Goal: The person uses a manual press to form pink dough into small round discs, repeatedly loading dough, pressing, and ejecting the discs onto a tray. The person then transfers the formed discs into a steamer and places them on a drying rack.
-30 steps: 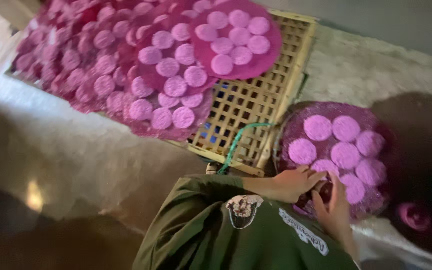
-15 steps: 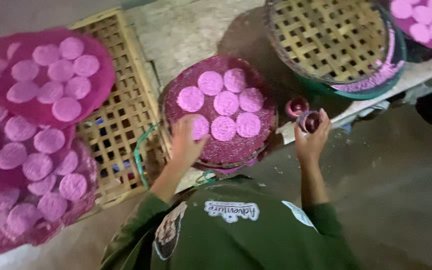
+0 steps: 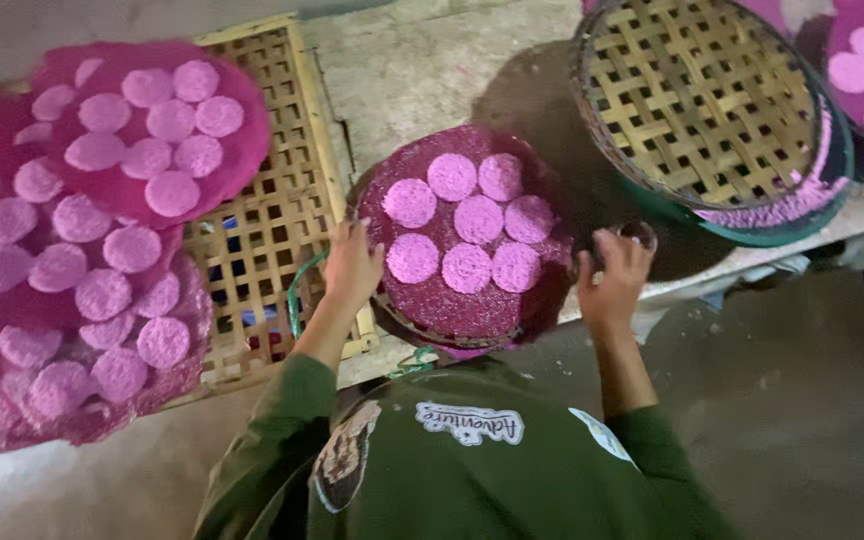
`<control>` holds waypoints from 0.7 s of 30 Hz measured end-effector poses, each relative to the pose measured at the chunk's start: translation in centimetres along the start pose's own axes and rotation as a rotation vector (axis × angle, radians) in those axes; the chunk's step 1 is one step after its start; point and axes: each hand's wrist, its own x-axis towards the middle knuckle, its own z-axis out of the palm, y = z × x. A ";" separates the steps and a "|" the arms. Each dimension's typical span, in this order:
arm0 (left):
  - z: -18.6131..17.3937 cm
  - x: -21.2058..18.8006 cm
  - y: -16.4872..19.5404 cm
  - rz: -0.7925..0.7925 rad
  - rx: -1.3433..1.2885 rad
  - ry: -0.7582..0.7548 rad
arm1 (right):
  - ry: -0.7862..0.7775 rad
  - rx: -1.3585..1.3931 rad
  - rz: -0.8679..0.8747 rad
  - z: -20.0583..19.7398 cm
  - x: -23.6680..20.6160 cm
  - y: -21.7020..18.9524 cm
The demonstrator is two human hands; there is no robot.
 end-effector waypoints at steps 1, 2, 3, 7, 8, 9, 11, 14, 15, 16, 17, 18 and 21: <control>0.1 0.6 0.1 0.083 0.080 0.061 | -0.088 -0.039 -0.027 0.8 0.1 -0.6; 0.2 1.4 0.1 0.166 0.162 0.119 | -0.176 -0.078 -0.056 1.7 0.3 -1.0; 0.3 2.2 0.3 0.162 0.275 0.120 | -0.214 -0.121 -0.038 2.5 0.7 -1.4; 0.1 5.0 1.7 0.115 0.438 0.131 | -0.310 -0.305 0.019 5.3 2.8 -2.0; 0.0 5.5 2.0 0.097 0.408 0.134 | -0.325 -0.352 0.033 5.7 3.3 -2.0; -0.1 5.8 2.4 0.027 0.274 0.126 | -0.329 -0.336 0.073 6.1 3.7 -2.0; -0.5 6.2 3.0 -0.063 0.172 0.082 | -0.341 -0.303 0.149 6.5 4.1 -1.9; -1.0 6.6 3.0 -0.031 0.088 -0.038 | -0.262 -0.268 0.170 7.0 4.1 -2.1; -1.1 6.7 2.7 -0.019 -0.030 -0.020 | -0.237 -0.212 0.182 7.2 4.1 -2.3; -1.1 6.9 2.3 -0.004 -0.149 0.002 | -0.209 -0.156 0.193 7.3 4.0 -2.4; -1.2 7.1 2.0 0.015 -0.267 0.026 | -0.182 -0.099 0.206 7.5 3.9 -2.4; -1.0 7.4 1.5 0.139 -0.212 0.091 | -0.139 0.038 0.180 7.6 3.9 -2.5; -0.5 8.2 0.4 0.375 -0.194 0.215 | -0.044 0.285 0.093 7.3 4.8 -3.9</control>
